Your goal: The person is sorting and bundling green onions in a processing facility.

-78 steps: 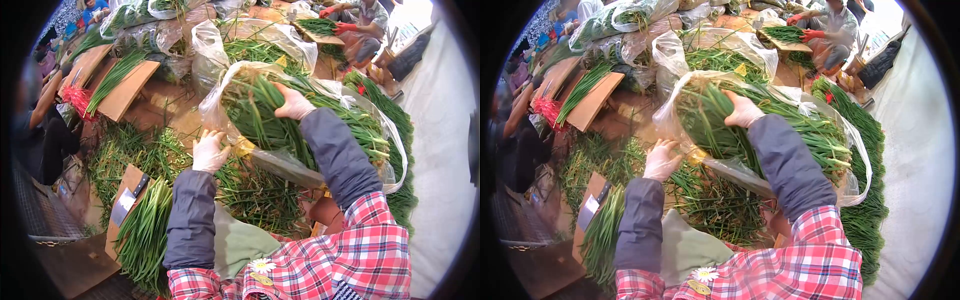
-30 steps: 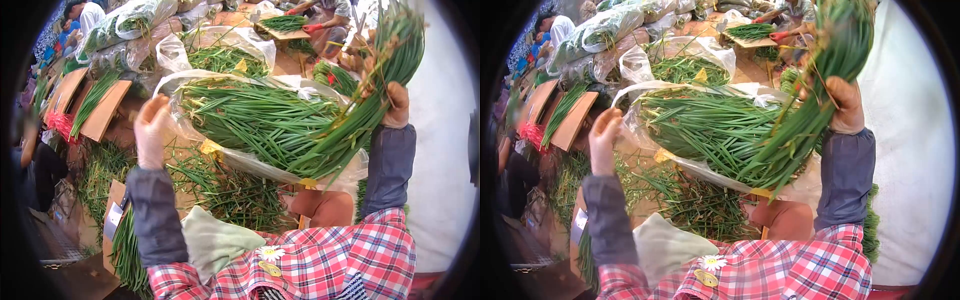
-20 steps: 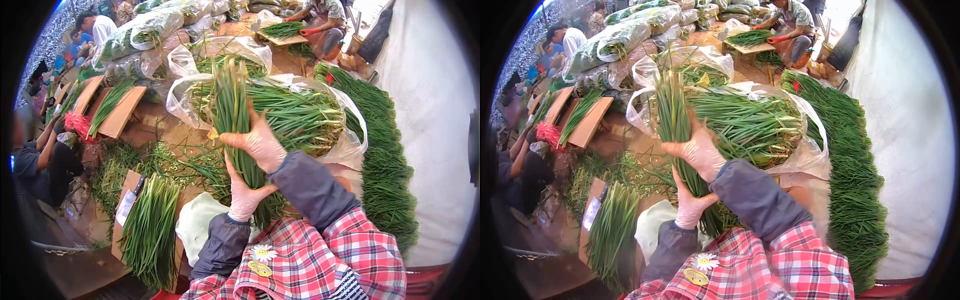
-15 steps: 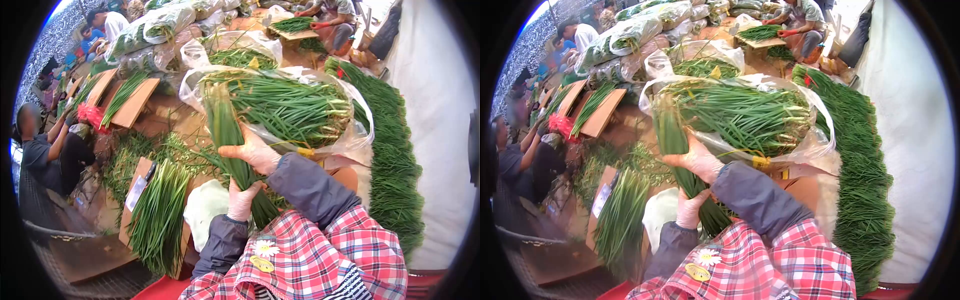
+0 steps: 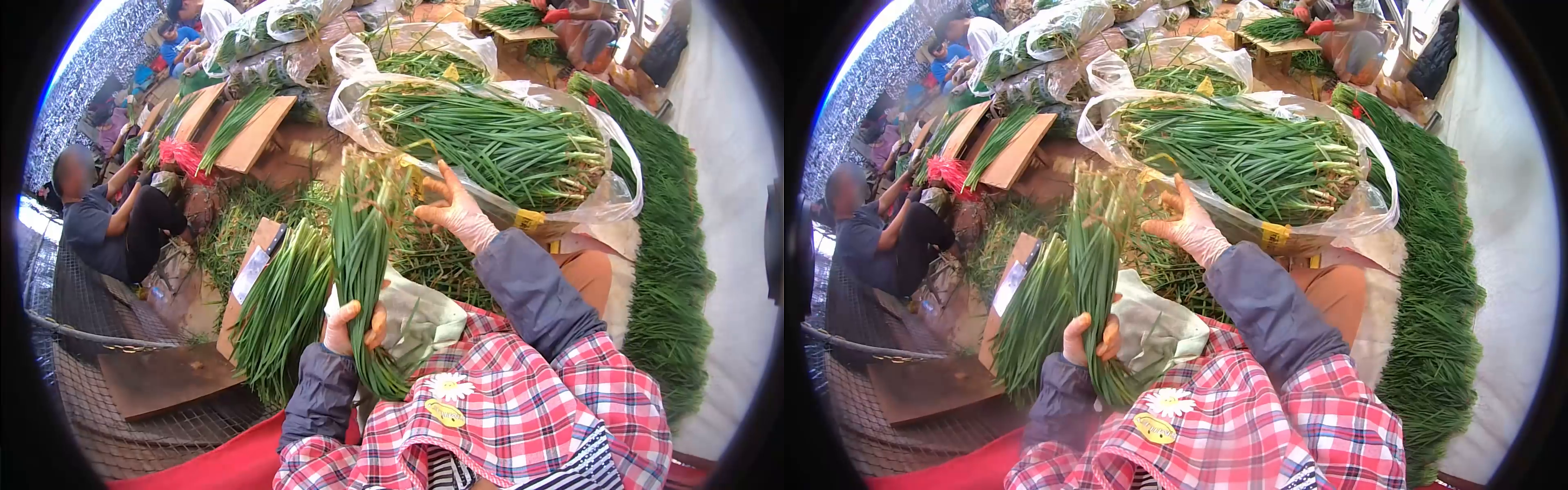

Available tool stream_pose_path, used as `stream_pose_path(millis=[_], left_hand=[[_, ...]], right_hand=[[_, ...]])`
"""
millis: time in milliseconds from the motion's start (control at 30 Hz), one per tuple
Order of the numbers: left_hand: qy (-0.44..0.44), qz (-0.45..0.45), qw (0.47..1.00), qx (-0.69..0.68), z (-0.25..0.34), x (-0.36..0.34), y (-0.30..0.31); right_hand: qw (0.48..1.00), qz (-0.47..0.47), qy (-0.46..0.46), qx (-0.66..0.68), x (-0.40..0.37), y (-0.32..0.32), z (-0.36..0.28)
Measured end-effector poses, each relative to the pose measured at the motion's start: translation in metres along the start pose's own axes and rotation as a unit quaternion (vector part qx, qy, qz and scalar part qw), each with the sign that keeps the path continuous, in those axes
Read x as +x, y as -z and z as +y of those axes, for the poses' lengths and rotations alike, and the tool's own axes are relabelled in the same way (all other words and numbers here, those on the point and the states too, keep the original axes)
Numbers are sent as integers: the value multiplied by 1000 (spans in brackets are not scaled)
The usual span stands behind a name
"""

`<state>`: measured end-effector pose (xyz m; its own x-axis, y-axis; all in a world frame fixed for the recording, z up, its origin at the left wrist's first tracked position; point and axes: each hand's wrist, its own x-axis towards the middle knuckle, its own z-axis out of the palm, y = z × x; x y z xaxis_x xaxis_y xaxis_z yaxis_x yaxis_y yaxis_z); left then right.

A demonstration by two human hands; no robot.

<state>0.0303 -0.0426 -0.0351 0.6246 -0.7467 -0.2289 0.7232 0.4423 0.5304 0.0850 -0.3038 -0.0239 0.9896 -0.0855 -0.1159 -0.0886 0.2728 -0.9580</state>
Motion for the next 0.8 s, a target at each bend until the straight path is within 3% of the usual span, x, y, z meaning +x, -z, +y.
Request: stream_pose_path(millis=[67,133,167,267,367,400,433,467,533,567,600,633,700,733,800], left_hand=[[31,-19,999,24,-2,-10,5],[73,-47,994,61,1,-14,0],[66,26,992,102,1,-21,-9],[62,101,979,166,1,-38,4],[101,133,965,203,10,-49,-10],[122,136,960,214,11,-53,-10],[119,156,957,213,9,-58,-7],[132,156,957,206,8,-61,-4],[159,154,956,191,8,-67,2],[162,154,953,203,8,-66,4],[157,164,951,212,7,-64,4],[153,174,947,221,5,-59,1],[145,168,943,247,4,-47,-14],[155,164,944,240,3,-48,-14],[174,154,947,223,0,-51,-13]], right_hand=[[997,-56,-40,33,1,-1,5],[974,-198,-104,-28,2,-8,13],[960,-246,-129,-29,-1,-11,15],[947,-179,-217,-154,-3,-9,4],[992,-47,-82,85,17,25,29],[984,32,-75,160,26,33,21],[956,0,-31,292,43,66,37],[934,98,-56,339,43,80,21],[977,53,-10,208,38,83,7],[998,3,-28,50,33,72,9],[997,-64,-27,-22,18,50,5],[979,-111,42,-164,7,36,13],[922,-138,67,-356,0,7,25],[903,-120,25,-411,0,-2,29],[928,-71,-30,-364,16,10,50]])
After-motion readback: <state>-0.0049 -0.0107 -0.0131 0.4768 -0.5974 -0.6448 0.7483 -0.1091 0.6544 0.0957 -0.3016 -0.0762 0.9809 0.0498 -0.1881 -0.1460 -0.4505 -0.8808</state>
